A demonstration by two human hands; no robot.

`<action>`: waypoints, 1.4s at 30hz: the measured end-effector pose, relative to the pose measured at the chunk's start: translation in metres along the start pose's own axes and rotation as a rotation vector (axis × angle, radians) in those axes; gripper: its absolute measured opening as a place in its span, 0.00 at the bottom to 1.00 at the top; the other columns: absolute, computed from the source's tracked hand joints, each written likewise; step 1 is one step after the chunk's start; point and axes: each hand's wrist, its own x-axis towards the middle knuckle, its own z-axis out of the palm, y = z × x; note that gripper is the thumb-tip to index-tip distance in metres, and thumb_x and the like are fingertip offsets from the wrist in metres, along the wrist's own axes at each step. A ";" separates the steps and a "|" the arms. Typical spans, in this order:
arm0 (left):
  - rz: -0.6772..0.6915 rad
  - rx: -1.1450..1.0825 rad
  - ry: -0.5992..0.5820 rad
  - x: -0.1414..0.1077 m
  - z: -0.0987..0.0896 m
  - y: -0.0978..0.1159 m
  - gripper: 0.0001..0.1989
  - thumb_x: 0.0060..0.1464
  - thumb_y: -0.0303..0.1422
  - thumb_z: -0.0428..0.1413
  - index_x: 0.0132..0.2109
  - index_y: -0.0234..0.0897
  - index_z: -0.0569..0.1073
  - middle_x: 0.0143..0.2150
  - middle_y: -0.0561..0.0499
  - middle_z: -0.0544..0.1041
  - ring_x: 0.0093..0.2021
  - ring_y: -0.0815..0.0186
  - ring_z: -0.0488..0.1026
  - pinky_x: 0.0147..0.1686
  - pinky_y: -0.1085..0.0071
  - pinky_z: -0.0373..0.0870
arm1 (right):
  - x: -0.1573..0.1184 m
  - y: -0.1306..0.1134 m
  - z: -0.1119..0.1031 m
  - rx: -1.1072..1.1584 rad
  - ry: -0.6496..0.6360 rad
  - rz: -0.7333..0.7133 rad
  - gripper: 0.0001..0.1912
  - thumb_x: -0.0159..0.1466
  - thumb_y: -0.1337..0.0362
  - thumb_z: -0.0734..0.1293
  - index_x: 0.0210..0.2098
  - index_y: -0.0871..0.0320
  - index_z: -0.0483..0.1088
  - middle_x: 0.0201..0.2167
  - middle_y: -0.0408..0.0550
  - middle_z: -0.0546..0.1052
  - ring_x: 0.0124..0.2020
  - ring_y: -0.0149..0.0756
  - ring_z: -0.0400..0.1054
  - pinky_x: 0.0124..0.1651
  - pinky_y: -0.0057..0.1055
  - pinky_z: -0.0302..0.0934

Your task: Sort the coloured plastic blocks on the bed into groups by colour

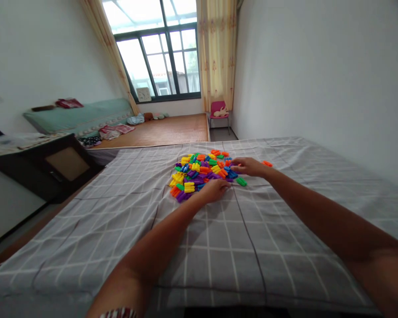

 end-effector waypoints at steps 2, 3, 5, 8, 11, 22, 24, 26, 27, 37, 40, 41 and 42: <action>0.067 0.134 -0.055 0.004 0.005 0.010 0.16 0.58 0.28 0.47 0.49 0.36 0.75 0.49 0.45 0.77 0.51 0.60 0.73 0.54 0.65 0.67 | 0.017 0.005 0.008 -0.007 0.062 0.000 0.21 0.66 0.57 0.60 0.54 0.57 0.71 0.50 0.51 0.76 0.49 0.40 0.71 0.52 0.36 0.63; 0.084 0.190 -0.073 0.005 0.008 0.013 0.16 0.59 0.30 0.48 0.51 0.36 0.74 0.52 0.44 0.76 0.53 0.59 0.71 0.55 0.63 0.66 | 0.024 0.005 0.013 -0.031 0.077 -0.001 0.20 0.66 0.59 0.59 0.54 0.56 0.71 0.51 0.50 0.76 0.51 0.40 0.70 0.54 0.36 0.62; 0.062 0.266 -0.078 0.005 0.015 0.018 0.17 0.60 0.34 0.49 0.54 0.36 0.71 0.55 0.42 0.73 0.56 0.56 0.68 0.57 0.60 0.65 | 0.034 0.004 0.025 -0.114 0.098 0.017 0.18 0.64 0.65 0.60 0.52 0.56 0.73 0.51 0.50 0.76 0.52 0.40 0.70 0.56 0.35 0.61; -0.008 0.315 -0.024 0.002 0.025 0.020 0.18 0.61 0.38 0.48 0.54 0.35 0.70 0.56 0.41 0.71 0.58 0.56 0.66 0.58 0.57 0.63 | 0.042 0.002 0.041 -0.209 0.074 -0.022 0.22 0.60 0.72 0.61 0.52 0.56 0.73 0.49 0.50 0.77 0.51 0.40 0.70 0.55 0.36 0.61; -0.024 0.333 0.077 -0.003 0.034 0.020 0.19 0.62 0.39 0.47 0.55 0.35 0.69 0.57 0.41 0.70 0.59 0.56 0.64 0.60 0.57 0.61 | 0.043 0.002 0.051 -0.255 0.023 -0.126 0.26 0.57 0.74 0.63 0.55 0.58 0.70 0.49 0.51 0.77 0.51 0.42 0.69 0.56 0.39 0.59; 0.004 0.268 0.135 -0.018 0.041 0.017 0.19 0.63 0.37 0.46 0.58 0.40 0.67 0.60 0.46 0.68 0.62 0.57 0.61 0.61 0.57 0.59 | 0.005 0.013 0.025 -0.179 0.073 0.015 0.17 0.53 0.61 0.71 0.42 0.59 0.74 0.34 0.47 0.77 0.33 0.34 0.70 0.37 0.28 0.62; 0.003 0.272 0.133 -0.017 0.041 0.016 0.19 0.63 0.38 0.46 0.58 0.41 0.67 0.60 0.46 0.67 0.62 0.57 0.61 0.61 0.56 0.59 | -0.004 0.036 0.010 -0.105 0.236 0.138 0.17 0.53 0.58 0.71 0.40 0.59 0.72 0.35 0.47 0.76 0.31 0.32 0.69 0.35 0.28 0.62; 0.002 0.277 0.130 -0.017 0.041 0.016 0.19 0.63 0.38 0.46 0.58 0.40 0.67 0.60 0.45 0.67 0.62 0.57 0.61 0.61 0.56 0.59 | -0.016 0.070 -0.008 -0.044 0.439 0.363 0.18 0.55 0.53 0.69 0.39 0.59 0.70 0.35 0.48 0.77 0.29 0.32 0.69 0.34 0.28 0.62; 0.003 0.277 0.129 -0.016 0.040 0.016 0.19 0.63 0.38 0.46 0.58 0.40 0.67 0.60 0.45 0.67 0.62 0.57 0.61 0.61 0.56 0.59 | -0.024 0.090 -0.016 -0.037 0.537 0.511 0.20 0.56 0.50 0.68 0.39 0.59 0.69 0.33 0.48 0.77 0.28 0.33 0.70 0.33 0.29 0.62; -0.005 0.266 0.115 -0.013 0.038 0.013 0.19 0.62 0.37 0.47 0.59 0.41 0.67 0.61 0.45 0.67 0.61 0.58 0.62 0.62 0.56 0.59 | -0.070 0.178 -0.015 -0.282 0.488 0.899 0.26 0.62 0.44 0.58 0.37 0.59 0.75 0.35 0.60 0.79 0.40 0.49 0.73 0.40 0.38 0.64; -0.010 0.269 0.106 -0.013 0.038 0.014 0.20 0.62 0.37 0.47 0.59 0.40 0.67 0.61 0.45 0.67 0.62 0.57 0.61 0.62 0.55 0.58 | -0.070 0.181 -0.022 -0.209 0.453 0.781 0.21 0.63 0.56 0.60 0.47 0.62 0.74 0.44 0.60 0.78 0.43 0.46 0.73 0.43 0.36 0.64; -0.011 0.271 0.101 -0.013 0.037 0.014 0.20 0.62 0.37 0.46 0.59 0.40 0.67 0.61 0.45 0.67 0.62 0.57 0.61 0.62 0.55 0.58 | -0.071 0.183 -0.024 -0.148 0.410 0.707 0.22 0.61 0.59 0.62 0.51 0.62 0.72 0.47 0.59 0.77 0.43 0.43 0.73 0.44 0.34 0.64; -0.011 0.273 0.098 -0.013 0.037 0.014 0.20 0.62 0.37 0.46 0.59 0.40 0.67 0.61 0.45 0.67 0.62 0.57 0.61 0.62 0.55 0.58 | -0.072 0.185 -0.024 -0.089 0.361 0.631 0.25 0.58 0.62 0.64 0.55 0.62 0.70 0.50 0.57 0.76 0.44 0.42 0.73 0.44 0.32 0.65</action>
